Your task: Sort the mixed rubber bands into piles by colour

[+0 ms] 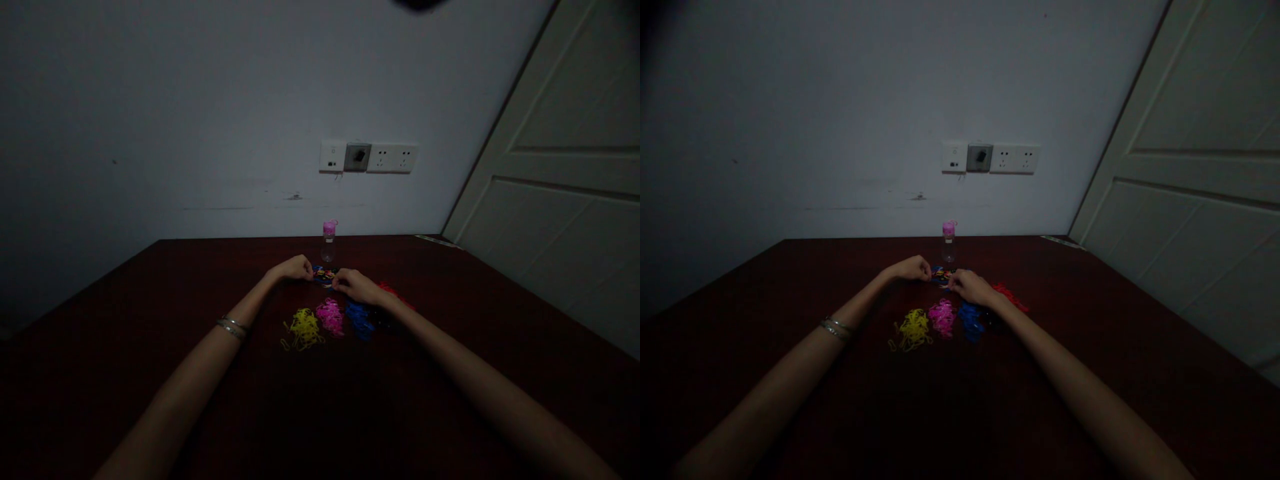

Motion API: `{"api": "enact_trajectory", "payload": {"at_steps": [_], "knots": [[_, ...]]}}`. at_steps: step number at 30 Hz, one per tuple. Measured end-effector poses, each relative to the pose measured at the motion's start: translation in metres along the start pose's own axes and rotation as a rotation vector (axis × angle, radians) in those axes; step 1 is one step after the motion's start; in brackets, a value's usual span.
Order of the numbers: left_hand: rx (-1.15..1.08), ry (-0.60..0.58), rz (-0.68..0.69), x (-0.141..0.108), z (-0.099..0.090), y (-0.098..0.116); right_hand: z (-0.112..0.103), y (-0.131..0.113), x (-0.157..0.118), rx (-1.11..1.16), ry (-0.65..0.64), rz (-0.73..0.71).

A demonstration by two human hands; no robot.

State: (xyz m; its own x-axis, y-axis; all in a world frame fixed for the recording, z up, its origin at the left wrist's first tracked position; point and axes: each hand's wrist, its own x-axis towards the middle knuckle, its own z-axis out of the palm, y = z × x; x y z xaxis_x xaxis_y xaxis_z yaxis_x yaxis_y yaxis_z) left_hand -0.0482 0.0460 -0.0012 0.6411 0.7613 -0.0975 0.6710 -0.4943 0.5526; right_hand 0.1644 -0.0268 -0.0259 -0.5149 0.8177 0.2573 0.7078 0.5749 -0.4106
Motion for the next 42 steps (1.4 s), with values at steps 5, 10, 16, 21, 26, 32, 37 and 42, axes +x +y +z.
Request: {"api": "enact_trajectory", "payload": {"at_steps": [5,10,16,21,26,32,37,42], "knots": [[-0.022,-0.012,-0.016,0.000,0.000,0.001,-0.002,0.000,0.000,0.031,0.007,-0.022],[-0.018,0.038,-0.014,0.000,-0.005,0.002,0.005,0.002,0.001,-0.009,0.000,0.007],[-0.033,0.064,0.029,-0.001,-0.013,0.004,0.011,0.002,-0.001,-0.051,0.003,0.026],[-0.065,0.027,0.084,-0.005,-0.016,0.016,0.008,0.003,0.001,0.060,0.003,0.019],[-0.100,-0.074,0.154,-0.009,-0.004,0.046,-0.017,0.006,0.002,0.190,0.007,0.058],[-0.097,-0.198,0.268,-0.011,0.025,0.081,-0.058,0.011,-0.007,0.298,-0.130,0.077],[-0.092,-0.234,0.295,-0.012,0.022,0.079,-0.076,0.010,-0.014,0.300,-0.318,0.070],[-0.099,-0.091,0.195,-0.004,0.016,0.051,-0.073,0.004,-0.015,0.296,-0.484,0.083]]}}
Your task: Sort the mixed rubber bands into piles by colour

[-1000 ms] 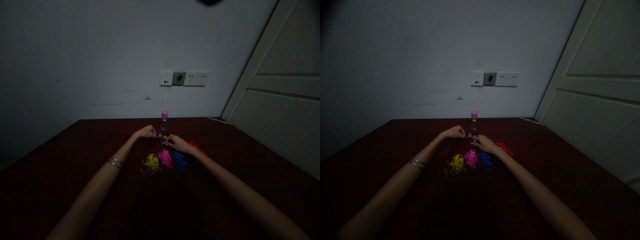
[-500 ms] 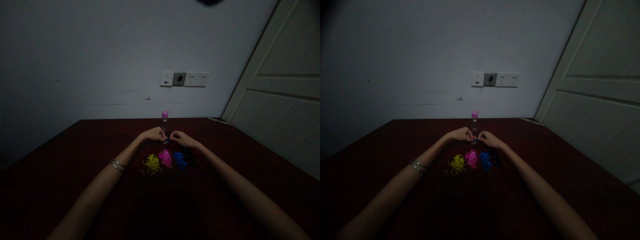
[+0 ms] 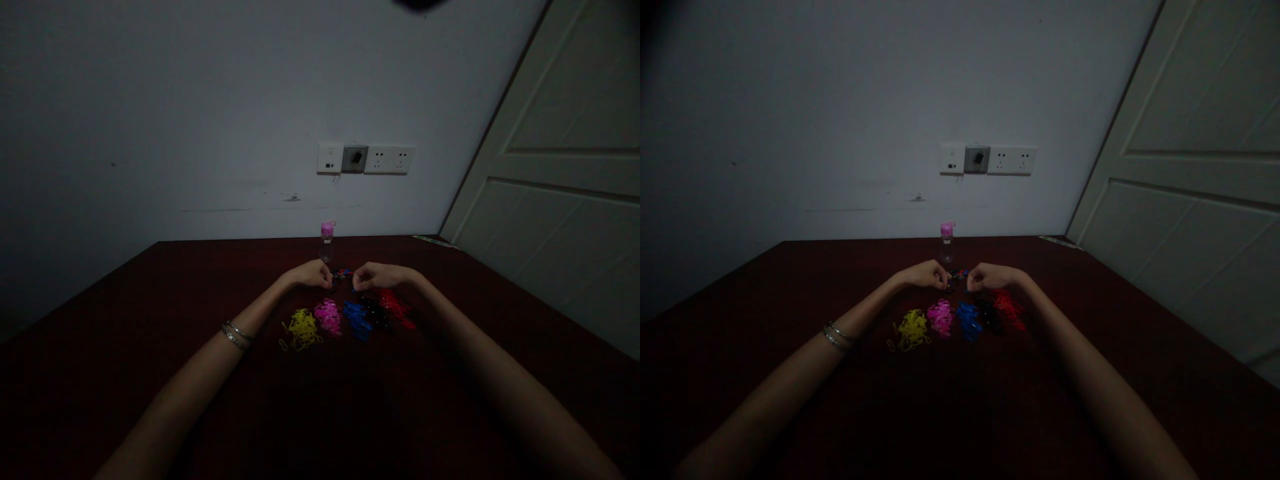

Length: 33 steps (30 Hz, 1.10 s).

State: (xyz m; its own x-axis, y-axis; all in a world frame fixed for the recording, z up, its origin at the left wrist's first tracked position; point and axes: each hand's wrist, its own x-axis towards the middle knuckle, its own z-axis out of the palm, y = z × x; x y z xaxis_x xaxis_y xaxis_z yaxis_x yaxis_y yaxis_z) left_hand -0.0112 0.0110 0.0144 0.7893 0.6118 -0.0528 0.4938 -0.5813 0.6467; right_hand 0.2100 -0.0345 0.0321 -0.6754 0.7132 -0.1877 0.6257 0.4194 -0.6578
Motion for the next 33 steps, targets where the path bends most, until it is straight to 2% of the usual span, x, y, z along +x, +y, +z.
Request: {"api": "enact_trajectory", "payload": {"at_steps": [3,6,16,21,27,30,33], "knots": [[0.013,0.023,-0.033,0.003,0.004,-0.010,0.006,-0.003,0.005,0.006,-0.043,0.001],[0.053,0.002,-0.039,0.004,0.008,-0.010,0.009,-0.004,0.007,0.022,-0.037,-0.007],[0.139,-0.026,-0.066,0.007,0.012,-0.007,-0.006,0.002,-0.003,0.047,0.169,0.009],[0.145,0.062,-0.063,0.008,0.018,-0.001,-0.013,0.004,-0.007,0.043,0.215,0.003],[0.153,0.225,0.026,0.016,0.043,0.018,-0.020,0.007,-0.010,-0.008,0.308,-0.007],[0.141,0.236,0.069,0.018,0.051,0.028,-0.021,0.007,-0.011,-0.003,0.341,-0.011],[0.106,0.252,0.057,0.016,0.047,0.033,-0.020,0.008,-0.012,0.000,0.371,-0.012]]}}
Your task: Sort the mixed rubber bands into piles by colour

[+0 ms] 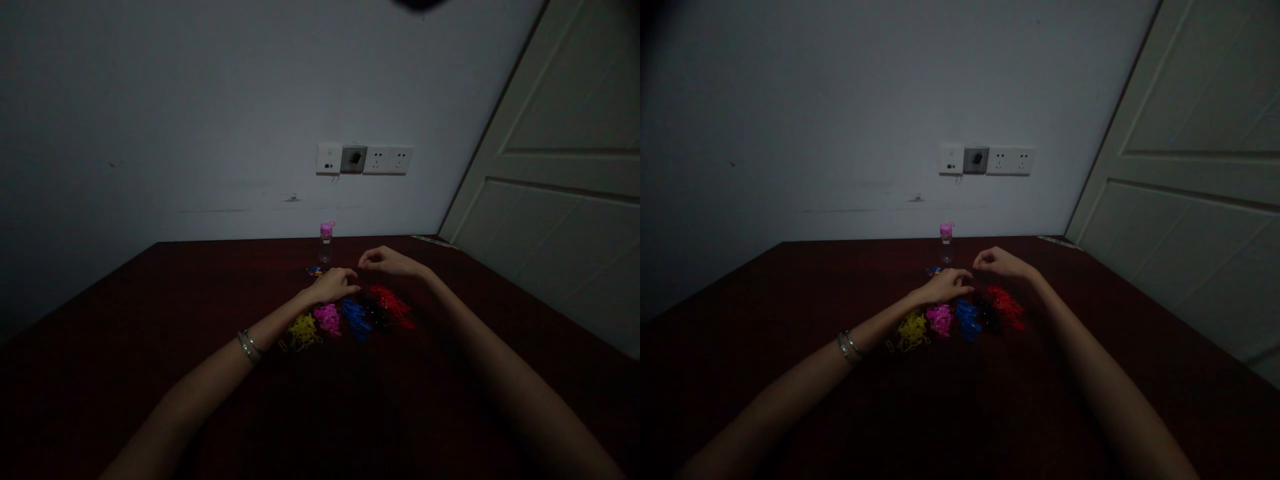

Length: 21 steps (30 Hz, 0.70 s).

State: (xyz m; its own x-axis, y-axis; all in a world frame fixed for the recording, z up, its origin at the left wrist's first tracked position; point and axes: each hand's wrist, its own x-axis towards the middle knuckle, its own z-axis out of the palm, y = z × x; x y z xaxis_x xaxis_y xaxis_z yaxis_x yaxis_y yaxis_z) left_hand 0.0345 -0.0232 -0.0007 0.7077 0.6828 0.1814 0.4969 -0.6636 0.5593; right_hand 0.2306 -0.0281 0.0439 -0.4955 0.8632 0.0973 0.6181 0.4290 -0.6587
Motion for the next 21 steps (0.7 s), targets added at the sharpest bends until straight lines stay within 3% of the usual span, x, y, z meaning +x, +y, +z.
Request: {"api": "enact_trajectory", "payload": {"at_steps": [4,10,13,17,21], "knots": [[-0.013,0.051,-0.063,0.001,-0.025,-0.011,0.003,0.004,0.003,-0.041,0.033,0.026],[0.062,-0.008,-0.146,-0.006,-0.057,-0.043,0.016,0.006,0.008,-0.173,0.051,0.013],[0.083,-0.080,-0.183,-0.012,-0.059,-0.052,0.032,0.003,0.012,-0.180,0.049,-0.031],[0.094,-0.204,-0.118,-0.014,-0.056,-0.052,0.060,0.002,0.019,-0.179,0.055,-0.146],[0.106,-0.235,-0.112,-0.012,-0.052,-0.051,0.081,0.003,0.024,-0.207,0.093,-0.195]]}}
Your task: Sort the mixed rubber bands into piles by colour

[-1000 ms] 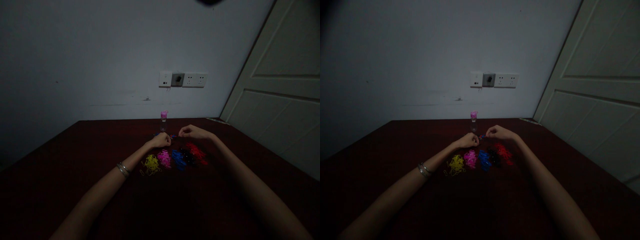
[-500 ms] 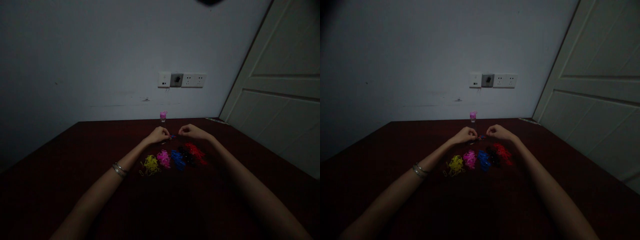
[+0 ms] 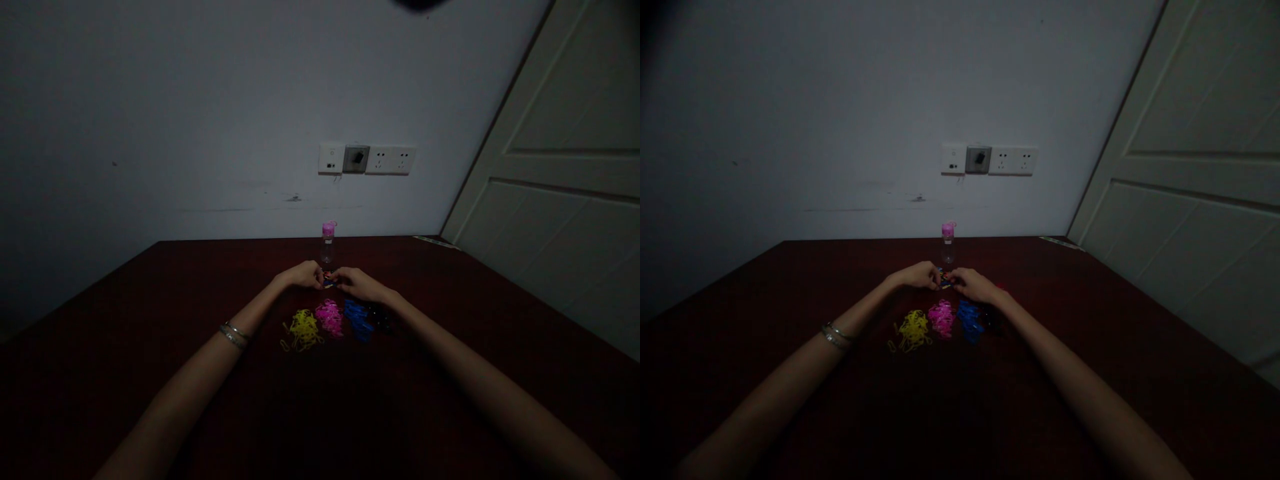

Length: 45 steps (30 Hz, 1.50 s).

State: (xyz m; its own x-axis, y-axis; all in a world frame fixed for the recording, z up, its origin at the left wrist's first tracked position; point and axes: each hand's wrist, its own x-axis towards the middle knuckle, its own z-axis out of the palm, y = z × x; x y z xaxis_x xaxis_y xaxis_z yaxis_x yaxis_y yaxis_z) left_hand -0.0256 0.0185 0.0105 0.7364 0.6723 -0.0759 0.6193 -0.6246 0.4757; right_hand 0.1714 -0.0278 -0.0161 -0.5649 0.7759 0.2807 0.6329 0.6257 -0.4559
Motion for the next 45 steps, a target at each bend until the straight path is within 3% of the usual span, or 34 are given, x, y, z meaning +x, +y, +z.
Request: {"api": "enact_trajectory", "payload": {"at_steps": [7,22,34,36,42,45], "knots": [[-0.037,-0.007,0.016,0.001,0.004,-0.002,0.012,-0.003,-0.001,-0.089,0.041,0.000],[-0.235,-0.025,0.075,-0.004,-0.008,0.003,0.011,-0.008,-0.002,-0.241,-0.007,0.043],[-0.302,-0.020,0.097,-0.006,-0.018,-0.003,-0.012,0.004,-0.004,-0.216,0.065,0.065],[-0.305,-0.066,0.099,-0.008,-0.018,0.003,-0.016,0.008,-0.004,-0.211,0.084,0.060],[-0.301,-0.368,0.110,-0.008,-0.008,0.019,-0.025,0.009,-0.003,-0.175,0.104,0.059],[-0.284,-0.423,0.107,-0.005,-0.004,0.016,-0.029,0.004,-0.002,-0.140,0.111,0.043]]}}
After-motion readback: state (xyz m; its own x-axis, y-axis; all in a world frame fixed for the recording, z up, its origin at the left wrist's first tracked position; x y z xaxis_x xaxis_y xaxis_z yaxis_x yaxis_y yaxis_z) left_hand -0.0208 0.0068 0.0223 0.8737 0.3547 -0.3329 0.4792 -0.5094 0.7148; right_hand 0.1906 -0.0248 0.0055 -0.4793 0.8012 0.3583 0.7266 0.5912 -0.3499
